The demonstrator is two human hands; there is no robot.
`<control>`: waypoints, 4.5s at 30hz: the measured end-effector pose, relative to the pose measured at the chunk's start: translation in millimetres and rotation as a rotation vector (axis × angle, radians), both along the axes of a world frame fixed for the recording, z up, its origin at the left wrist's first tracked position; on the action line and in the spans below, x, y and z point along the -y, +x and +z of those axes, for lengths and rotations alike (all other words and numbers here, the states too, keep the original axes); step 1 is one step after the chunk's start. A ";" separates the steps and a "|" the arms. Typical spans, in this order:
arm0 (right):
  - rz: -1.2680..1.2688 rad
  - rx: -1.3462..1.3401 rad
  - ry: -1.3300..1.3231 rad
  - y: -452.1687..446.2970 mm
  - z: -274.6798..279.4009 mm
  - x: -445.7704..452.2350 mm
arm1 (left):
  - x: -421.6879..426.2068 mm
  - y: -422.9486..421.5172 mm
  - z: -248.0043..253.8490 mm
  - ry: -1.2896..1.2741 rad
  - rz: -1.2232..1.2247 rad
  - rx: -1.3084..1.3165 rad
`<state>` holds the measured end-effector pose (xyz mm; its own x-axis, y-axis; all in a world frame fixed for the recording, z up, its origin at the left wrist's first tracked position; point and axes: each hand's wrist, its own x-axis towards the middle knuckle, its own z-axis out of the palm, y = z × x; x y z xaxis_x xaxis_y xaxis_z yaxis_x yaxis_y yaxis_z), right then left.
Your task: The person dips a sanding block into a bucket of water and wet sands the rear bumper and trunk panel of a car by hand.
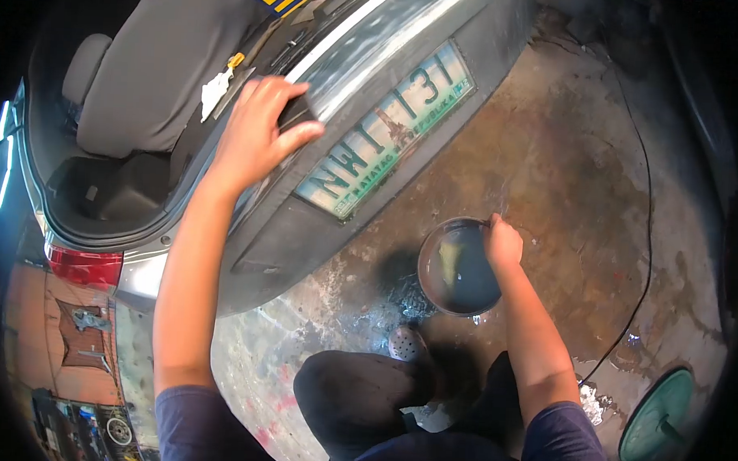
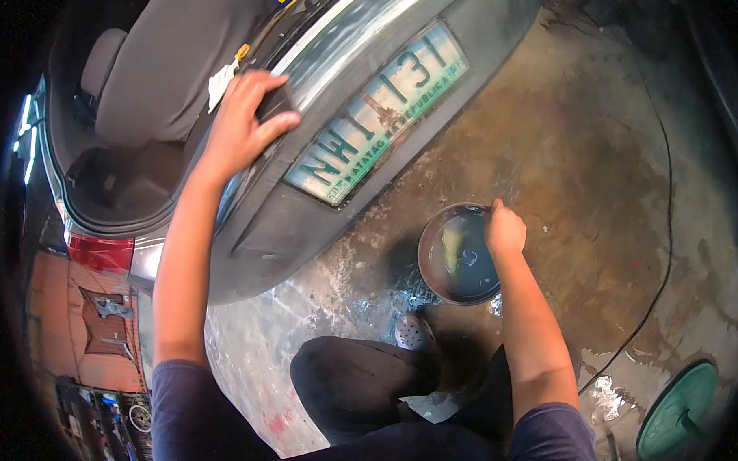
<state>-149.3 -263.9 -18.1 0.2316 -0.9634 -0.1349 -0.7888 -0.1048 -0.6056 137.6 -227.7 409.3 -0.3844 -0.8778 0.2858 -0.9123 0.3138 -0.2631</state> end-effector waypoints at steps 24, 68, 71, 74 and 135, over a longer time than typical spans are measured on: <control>-0.001 -0.008 0.031 3.1 6.9 1.4 | 89.5 -53.5 -9.9 -0.017 -0.170 0.192; -0.093 0.329 -0.351 5.8 6.8 -3.7 | -35.6 -166.6 -419.6 1.249 0.493 -0.570; -0.009 0.446 -0.206 8.8 59.6 -7.7 | -54.1 -139.9 -366.0 0.989 0.647 -1.463; 0.167 0.516 0.043 15.6 97.9 -28.0 | -49.1 -115.6 -372.1 0.554 0.866 -1.915; -0.296 0.891 -0.985 118.0 236.2 108.3 | 177.1 -21.4 -39.6 0.077 -0.374 -0.257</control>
